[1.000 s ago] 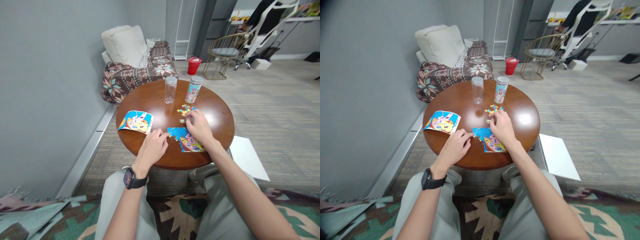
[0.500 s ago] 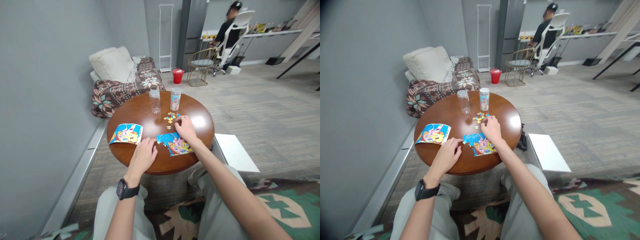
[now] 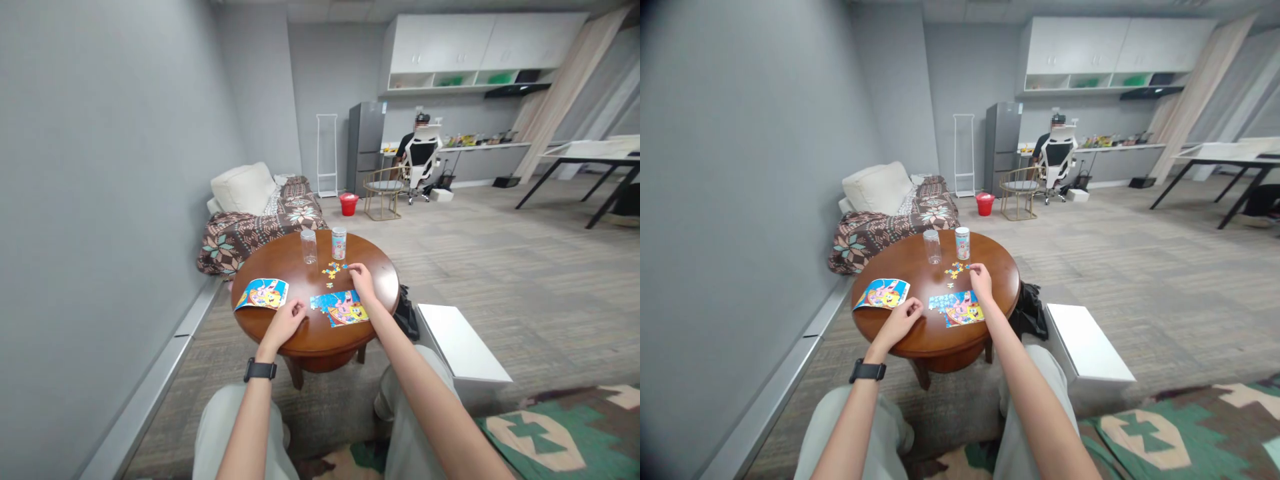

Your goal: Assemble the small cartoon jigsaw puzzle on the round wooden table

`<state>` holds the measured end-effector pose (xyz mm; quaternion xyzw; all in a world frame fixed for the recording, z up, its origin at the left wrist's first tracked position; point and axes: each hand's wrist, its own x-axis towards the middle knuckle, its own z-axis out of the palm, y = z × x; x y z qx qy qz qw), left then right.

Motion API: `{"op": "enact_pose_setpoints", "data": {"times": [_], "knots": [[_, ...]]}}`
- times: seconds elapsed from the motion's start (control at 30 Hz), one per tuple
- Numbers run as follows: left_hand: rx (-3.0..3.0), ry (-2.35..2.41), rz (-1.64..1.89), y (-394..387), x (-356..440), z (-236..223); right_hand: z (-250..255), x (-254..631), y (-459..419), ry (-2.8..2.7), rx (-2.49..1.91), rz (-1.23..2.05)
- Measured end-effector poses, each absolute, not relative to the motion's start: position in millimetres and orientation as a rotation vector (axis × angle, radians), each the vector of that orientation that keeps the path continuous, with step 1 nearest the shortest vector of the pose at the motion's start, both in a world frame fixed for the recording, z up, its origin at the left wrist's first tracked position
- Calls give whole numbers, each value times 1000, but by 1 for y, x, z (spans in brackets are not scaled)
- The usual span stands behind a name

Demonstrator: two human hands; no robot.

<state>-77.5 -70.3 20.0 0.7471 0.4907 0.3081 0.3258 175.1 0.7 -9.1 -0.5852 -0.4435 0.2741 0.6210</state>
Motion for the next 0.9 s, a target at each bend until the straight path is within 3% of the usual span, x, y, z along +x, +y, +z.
{"op": "enact_pose_setpoints", "data": {"times": [0.17,0.63,0.9], "knots": [[1944,1280,811,-73,-79,22,-5,185,-3,-594,-1050,847],[1973,1174,844,-76,-89,21,6,190,-18,-841,-1091,1020],[1979,1168,819,-76,-88,19,3,183,-26,-1636,-1136,781]]}}
